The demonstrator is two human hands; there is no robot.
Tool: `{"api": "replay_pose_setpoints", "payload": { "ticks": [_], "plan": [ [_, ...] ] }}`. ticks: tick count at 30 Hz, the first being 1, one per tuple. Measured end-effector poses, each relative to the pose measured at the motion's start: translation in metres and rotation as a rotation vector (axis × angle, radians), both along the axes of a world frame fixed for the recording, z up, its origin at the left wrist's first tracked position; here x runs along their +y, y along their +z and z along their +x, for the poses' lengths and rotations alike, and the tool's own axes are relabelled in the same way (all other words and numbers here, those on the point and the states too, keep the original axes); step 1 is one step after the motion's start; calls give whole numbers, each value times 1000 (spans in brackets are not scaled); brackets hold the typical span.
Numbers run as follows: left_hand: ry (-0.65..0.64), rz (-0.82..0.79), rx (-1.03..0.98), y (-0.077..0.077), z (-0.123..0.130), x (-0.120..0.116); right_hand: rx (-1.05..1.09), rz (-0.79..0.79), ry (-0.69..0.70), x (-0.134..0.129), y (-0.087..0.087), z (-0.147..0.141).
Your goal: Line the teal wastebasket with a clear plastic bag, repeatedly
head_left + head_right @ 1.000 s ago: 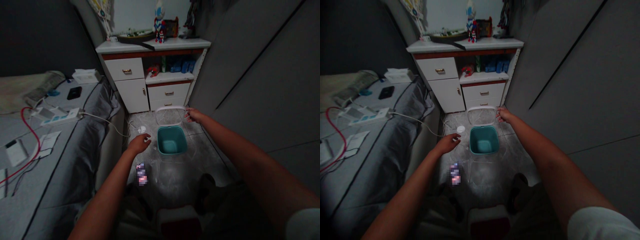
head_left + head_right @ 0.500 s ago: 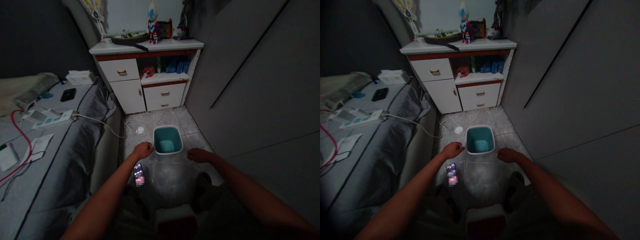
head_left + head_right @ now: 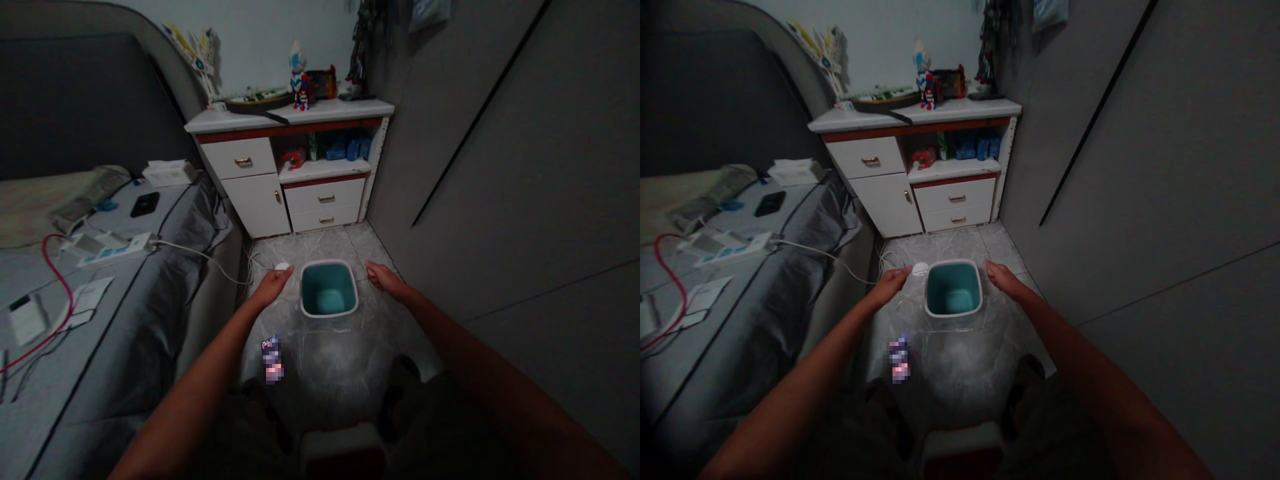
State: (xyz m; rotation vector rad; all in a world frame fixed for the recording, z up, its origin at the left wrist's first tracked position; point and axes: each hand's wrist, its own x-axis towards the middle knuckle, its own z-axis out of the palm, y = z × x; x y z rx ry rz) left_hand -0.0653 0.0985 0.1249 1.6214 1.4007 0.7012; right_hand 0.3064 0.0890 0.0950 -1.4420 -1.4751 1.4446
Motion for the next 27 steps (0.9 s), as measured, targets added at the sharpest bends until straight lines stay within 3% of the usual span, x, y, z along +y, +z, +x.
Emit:
{"api": "replay_pose_setpoints", "payload": {
  "ticks": [2,6,8,9,10,12,16,18,19,22,27],
  "plan": [
    [-106,-87,-233,58,-7,-1,206,-16,91,4,58,7],
    [-288,-121,-490,181,-30,-18,409,178,208,-13,190,22],
    [-351,-128,-517,221,-30,-18,400,227,200,-16,232,19],
    [-399,-141,-523,231,-24,-10,385,234,193,-11,241,13],
    [-425,-176,-523,233,-15,3,370,229,187,0,242,5],
    [-403,-259,-552,215,11,42,335,178,151,34,218,-15],
    [-259,-330,-634,132,44,124,206,-35,-25,109,136,-38],
    [-226,-356,-664,102,42,144,222,-42,-62,130,112,-38],
    [-211,-354,-679,94,38,148,233,-32,-66,135,106,-36],
    [-153,-292,-716,98,27,143,234,-2,-58,137,109,-29],
    [16,-127,-697,142,25,115,210,69,-21,124,130,-24]
  ]
}}
